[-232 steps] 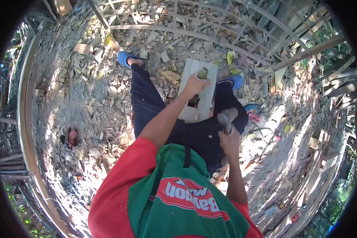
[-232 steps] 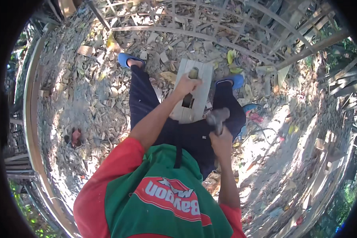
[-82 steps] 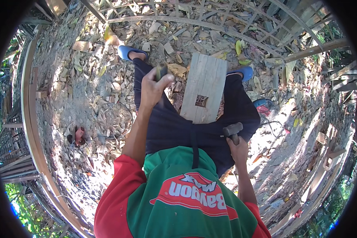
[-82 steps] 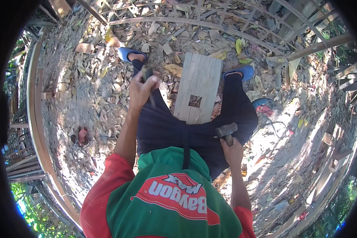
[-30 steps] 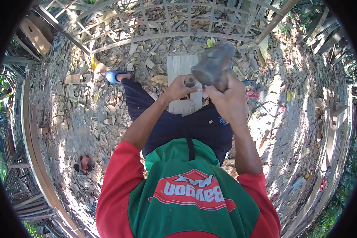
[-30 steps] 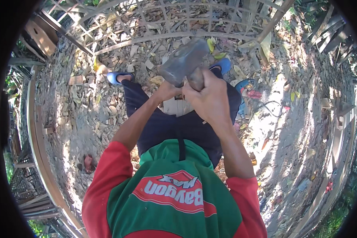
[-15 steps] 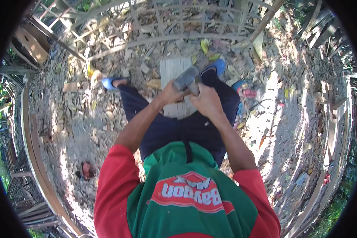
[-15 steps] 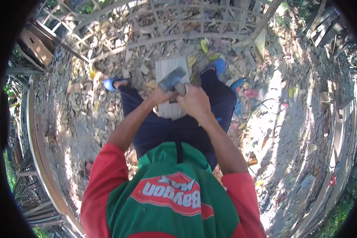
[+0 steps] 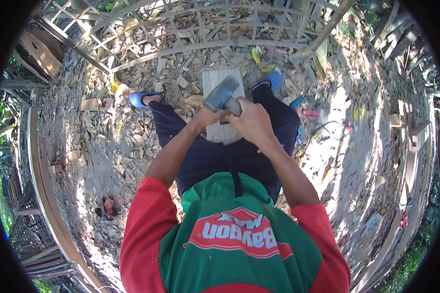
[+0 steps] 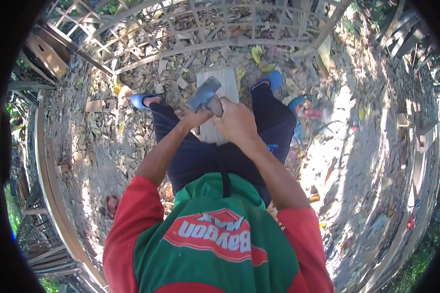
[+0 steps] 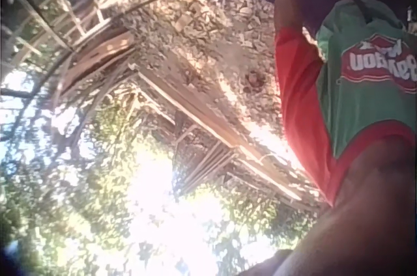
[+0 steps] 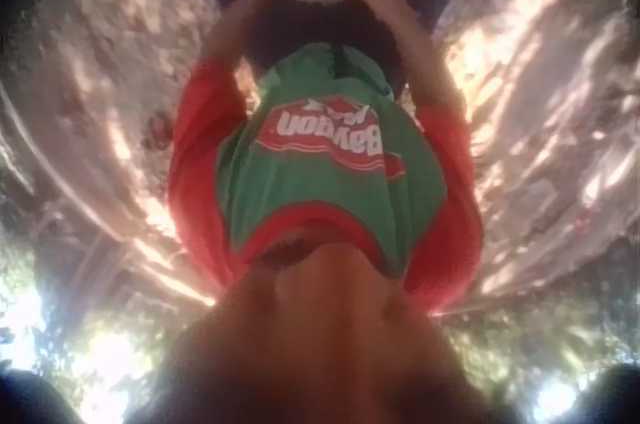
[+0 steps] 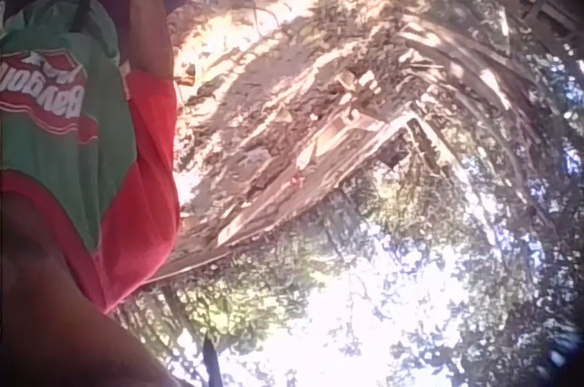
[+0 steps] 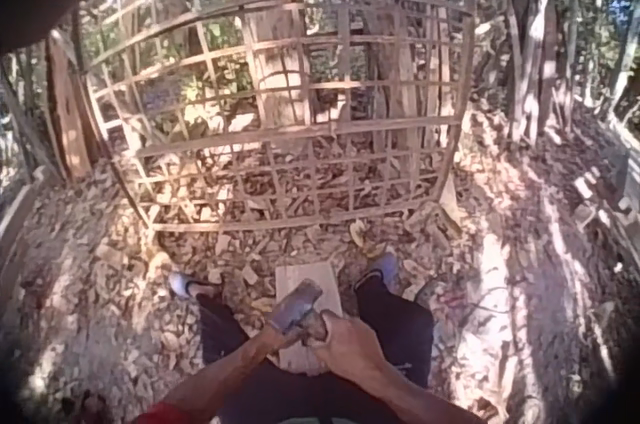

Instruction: The person uses a hammer to drive a chisel into a piece of wood held between their legs.

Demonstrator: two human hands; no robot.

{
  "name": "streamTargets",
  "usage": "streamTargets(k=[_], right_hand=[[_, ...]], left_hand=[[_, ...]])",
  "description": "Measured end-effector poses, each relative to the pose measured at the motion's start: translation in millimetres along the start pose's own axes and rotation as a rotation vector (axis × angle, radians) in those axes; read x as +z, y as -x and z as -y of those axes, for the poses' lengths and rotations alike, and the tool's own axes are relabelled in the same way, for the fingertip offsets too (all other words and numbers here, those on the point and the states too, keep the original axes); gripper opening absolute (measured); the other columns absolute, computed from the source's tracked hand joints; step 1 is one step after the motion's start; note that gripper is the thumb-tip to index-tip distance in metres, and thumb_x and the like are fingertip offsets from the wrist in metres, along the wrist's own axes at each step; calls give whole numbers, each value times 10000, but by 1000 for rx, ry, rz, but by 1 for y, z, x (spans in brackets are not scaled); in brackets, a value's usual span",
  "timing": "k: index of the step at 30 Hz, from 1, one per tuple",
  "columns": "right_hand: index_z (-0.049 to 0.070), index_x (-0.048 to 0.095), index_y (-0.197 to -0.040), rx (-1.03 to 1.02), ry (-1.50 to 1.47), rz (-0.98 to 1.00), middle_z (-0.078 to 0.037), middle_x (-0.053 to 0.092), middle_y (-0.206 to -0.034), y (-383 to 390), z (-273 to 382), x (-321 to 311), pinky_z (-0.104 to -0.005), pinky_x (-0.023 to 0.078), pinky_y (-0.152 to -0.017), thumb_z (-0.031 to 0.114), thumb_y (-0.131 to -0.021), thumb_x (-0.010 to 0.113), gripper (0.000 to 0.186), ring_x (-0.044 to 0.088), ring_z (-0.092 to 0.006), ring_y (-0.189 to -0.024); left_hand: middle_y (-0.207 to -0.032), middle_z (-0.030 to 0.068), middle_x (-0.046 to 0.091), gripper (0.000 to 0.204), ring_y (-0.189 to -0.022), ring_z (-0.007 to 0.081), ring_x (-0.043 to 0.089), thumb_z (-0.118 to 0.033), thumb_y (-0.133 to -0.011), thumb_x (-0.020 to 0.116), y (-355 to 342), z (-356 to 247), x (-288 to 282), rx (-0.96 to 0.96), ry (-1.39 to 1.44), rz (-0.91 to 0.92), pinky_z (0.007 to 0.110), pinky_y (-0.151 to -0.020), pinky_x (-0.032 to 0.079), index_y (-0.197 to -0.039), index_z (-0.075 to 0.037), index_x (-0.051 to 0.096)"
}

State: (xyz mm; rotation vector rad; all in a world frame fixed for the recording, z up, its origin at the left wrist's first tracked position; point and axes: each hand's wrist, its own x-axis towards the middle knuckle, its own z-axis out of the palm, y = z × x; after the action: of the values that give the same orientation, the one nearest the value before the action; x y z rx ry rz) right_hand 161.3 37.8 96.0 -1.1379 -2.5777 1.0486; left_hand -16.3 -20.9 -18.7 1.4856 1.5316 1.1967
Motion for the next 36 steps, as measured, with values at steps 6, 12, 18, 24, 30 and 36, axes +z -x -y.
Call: streamTargets(k=[6, 12, 18, 24, 30, 36], right_hand=[[-1, 627, -1010, -133, -473, -220, -215, 689, -807, 32, 59, -57, -493, 546, -710, 236, -766, 735, 357, 686, -402, -801], [13, 631, -990, -55, 139, -37, -237, 683, -816, 1, -21, 28, -490, 545, -717, 244, -785, 713, 319, 676, -432, -790], [9, 623, -1020, -133, -246, -180, -231, 674, -801, 13, 31, -15, -494, 536, -706, 239, -772, 726, 354, 678, -412, -788], [30, 632, -1062, 28, 155, 0, -229, 683, -886, -7, -25, 38, -485, 552, -754, 267, -763, 758, 402, 677, -416, -841], [-14, 644, -1030, 61, -238, -53, -282, 669, -897, 8, -25, 35, -505, 527, -781, 259, -765, 694, 384, 655, -449, -911], [-38, 596, -922, 171, -385, -114, -259, 590, -743, 40, -28, 3, -424, 492, -660, 163, -749, 682, 279, 601, -406, -670]], left_hand=[[-1263, 80, 624, 664, -1099, 169, 597, -99, -788, 793, 9, -6, 2, 100, 96, -35, 341, -915, 511, -1381, -35, 500], [-1354, 82, 578, 709, -1141, 168, 573, -78, -782, 795, 18, 24, 12, 13, 28, 27, 336, -928, 506, -1417, -58, 481], [-1251, 88, 629, 540, -1080, 180, 590, -133, -821, 769, 19, -6, -4, -112, 7, -58, 325, -913, 510, -1311, -46, 559], [-1213, 73, 628, 526, -1072, 172, 602, -97, -817, 740, 19, 32, 7, -147, 129, 57, 340, -965, 479, -1305, -51, 548], [-1383, 89, 573, 664, -1245, 162, 540, -22, -813, 708, -1, 33, 10, 57, 228, 40, 325, -1061, 423, -1438, -41, 485], [-726, -41, 565, 236, -671, 74, 493, -194, -826, 782, -42, 10, 26, -283, 222, -47, 289, -612, 446, -839, -31, 610]])
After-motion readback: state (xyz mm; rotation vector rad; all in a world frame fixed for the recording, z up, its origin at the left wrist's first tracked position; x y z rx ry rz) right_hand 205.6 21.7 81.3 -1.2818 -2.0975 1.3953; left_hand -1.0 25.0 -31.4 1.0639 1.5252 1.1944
